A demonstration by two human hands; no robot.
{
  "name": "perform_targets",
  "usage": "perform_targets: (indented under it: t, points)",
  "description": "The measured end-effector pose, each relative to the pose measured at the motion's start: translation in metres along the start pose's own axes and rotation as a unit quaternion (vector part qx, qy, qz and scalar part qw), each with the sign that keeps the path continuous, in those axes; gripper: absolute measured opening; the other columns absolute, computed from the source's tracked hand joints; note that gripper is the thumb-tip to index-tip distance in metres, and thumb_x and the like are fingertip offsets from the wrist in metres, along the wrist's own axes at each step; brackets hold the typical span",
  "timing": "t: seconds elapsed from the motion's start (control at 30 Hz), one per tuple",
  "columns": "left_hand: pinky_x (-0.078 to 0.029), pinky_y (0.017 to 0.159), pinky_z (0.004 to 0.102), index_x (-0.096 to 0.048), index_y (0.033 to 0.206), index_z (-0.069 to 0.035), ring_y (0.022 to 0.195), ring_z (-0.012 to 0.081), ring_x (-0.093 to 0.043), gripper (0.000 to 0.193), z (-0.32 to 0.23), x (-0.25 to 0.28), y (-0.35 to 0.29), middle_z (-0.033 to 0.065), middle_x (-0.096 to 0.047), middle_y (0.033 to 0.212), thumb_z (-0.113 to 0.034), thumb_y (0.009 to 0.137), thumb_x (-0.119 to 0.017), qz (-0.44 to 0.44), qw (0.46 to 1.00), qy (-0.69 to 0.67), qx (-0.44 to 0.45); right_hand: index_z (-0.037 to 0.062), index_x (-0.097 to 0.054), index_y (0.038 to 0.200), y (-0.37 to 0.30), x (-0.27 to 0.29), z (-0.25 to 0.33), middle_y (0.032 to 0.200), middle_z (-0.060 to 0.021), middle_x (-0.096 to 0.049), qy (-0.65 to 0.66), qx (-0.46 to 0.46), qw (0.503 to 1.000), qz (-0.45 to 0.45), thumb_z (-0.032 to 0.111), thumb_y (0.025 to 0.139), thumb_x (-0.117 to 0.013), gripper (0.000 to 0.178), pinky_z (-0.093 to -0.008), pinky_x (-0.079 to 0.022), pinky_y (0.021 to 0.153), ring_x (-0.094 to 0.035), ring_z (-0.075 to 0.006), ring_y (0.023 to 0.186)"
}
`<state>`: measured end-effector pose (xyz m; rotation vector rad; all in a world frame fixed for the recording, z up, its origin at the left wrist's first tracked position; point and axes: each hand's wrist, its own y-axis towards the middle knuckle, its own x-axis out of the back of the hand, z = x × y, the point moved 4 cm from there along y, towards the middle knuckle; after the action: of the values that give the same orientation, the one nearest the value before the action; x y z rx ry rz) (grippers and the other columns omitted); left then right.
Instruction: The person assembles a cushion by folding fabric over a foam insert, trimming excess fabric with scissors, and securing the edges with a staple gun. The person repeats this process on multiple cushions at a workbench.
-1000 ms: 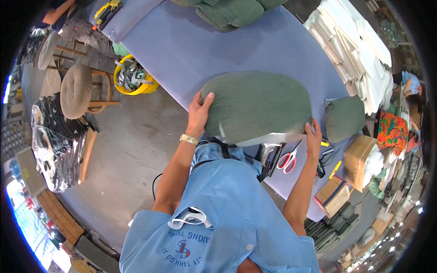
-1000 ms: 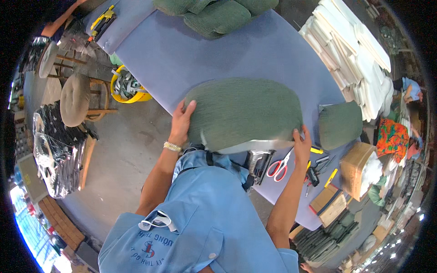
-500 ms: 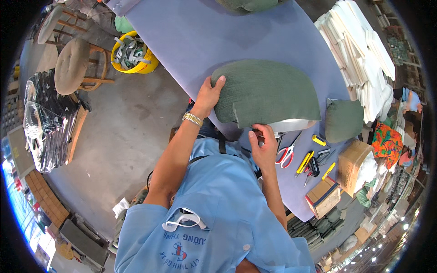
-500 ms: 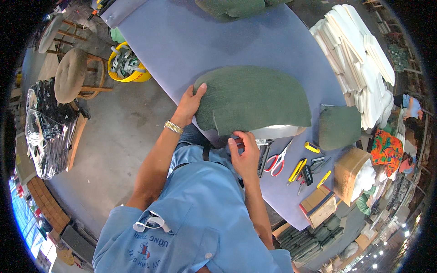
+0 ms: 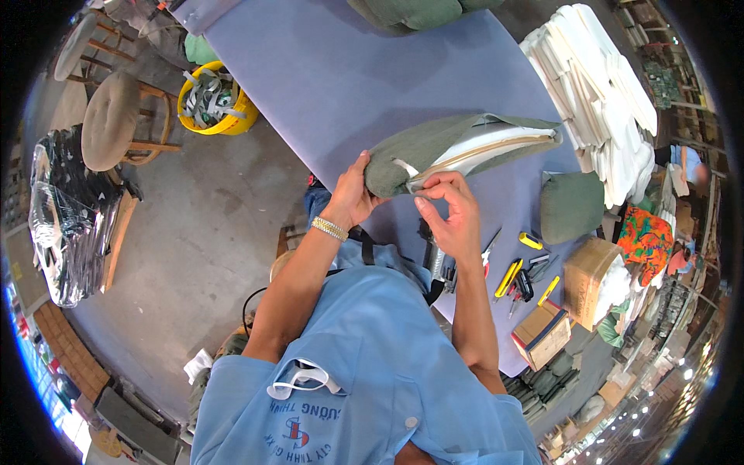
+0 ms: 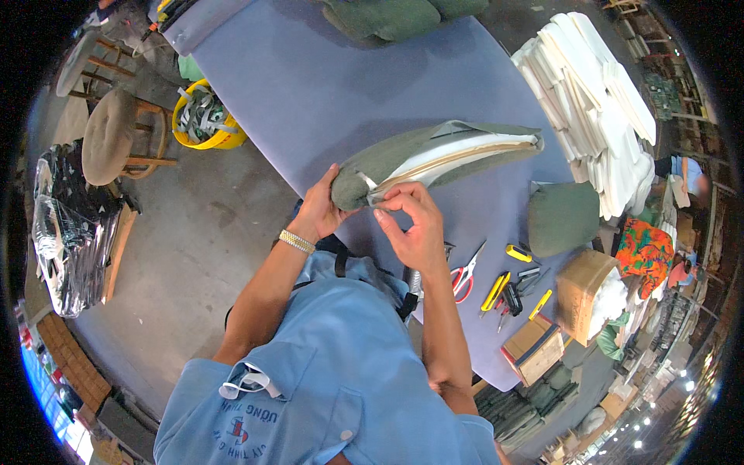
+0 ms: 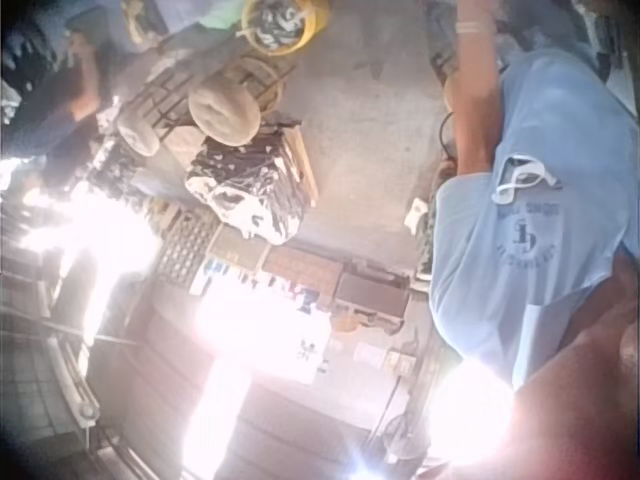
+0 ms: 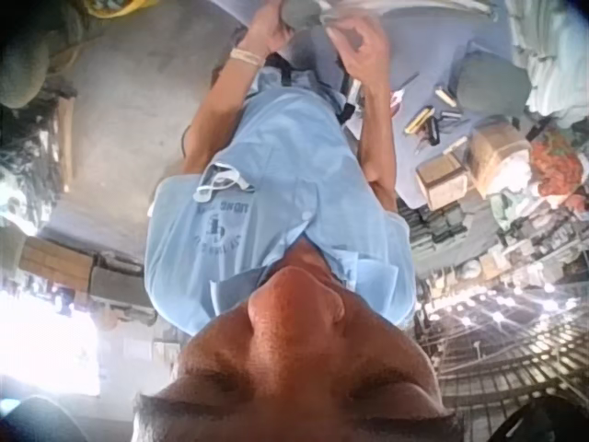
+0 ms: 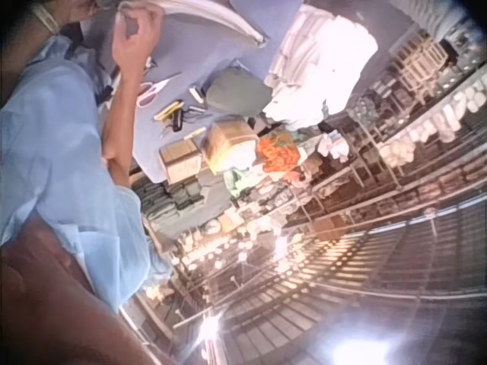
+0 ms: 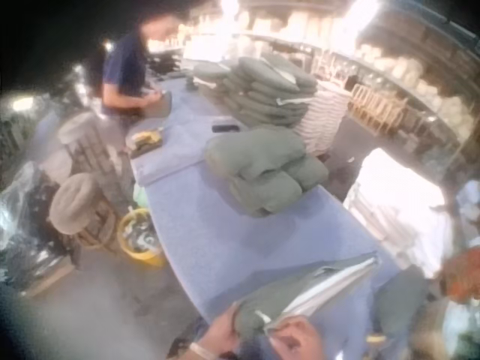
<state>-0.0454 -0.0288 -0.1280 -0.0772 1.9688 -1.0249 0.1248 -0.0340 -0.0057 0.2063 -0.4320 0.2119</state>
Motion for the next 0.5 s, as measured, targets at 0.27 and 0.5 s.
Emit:
perform_targets:
  t: [0.27, 0.5]
  points:
    - [-0.051, 0.105, 0.0408, -0.060, 0.139, -0.002, 0.128, 0.0312, -0.063, 0.047, -0.033, -0.012, -0.082, 0.0192, -0.064, 0.140, -0.018, 0.097, -0.069, -0.092, 0.703, 0.542, -0.452, 0.0037, -0.071, 0.093, 0.016, -0.021, -0.009, 0.111, -0.0104, -0.067, 0.051, 0.039, 0.997, -0.041, 0.000, 0.083, -0.078, 0.014, -0.0349, -0.053, 0.086, -0.067, -0.0256, 0.098]
    - [-0.056, 0.100, 0.0416, -0.060, 0.140, -0.006, 0.127, 0.0357, -0.062, 0.058, -0.029, -0.027, -0.068, 0.0139, -0.064, 0.140, -0.009, 0.084, -0.078, -0.070, 0.616, 0.602, -0.504, 0.0026, -0.073, 0.095, 0.003, -0.025, 0.007, 0.108, -0.0111, -0.069, -0.081, 0.081, 0.993, -0.029, 0.001, 0.086, -0.077, 0.010, -0.0345, -0.055, 0.077, -0.070, -0.0260, 0.093]
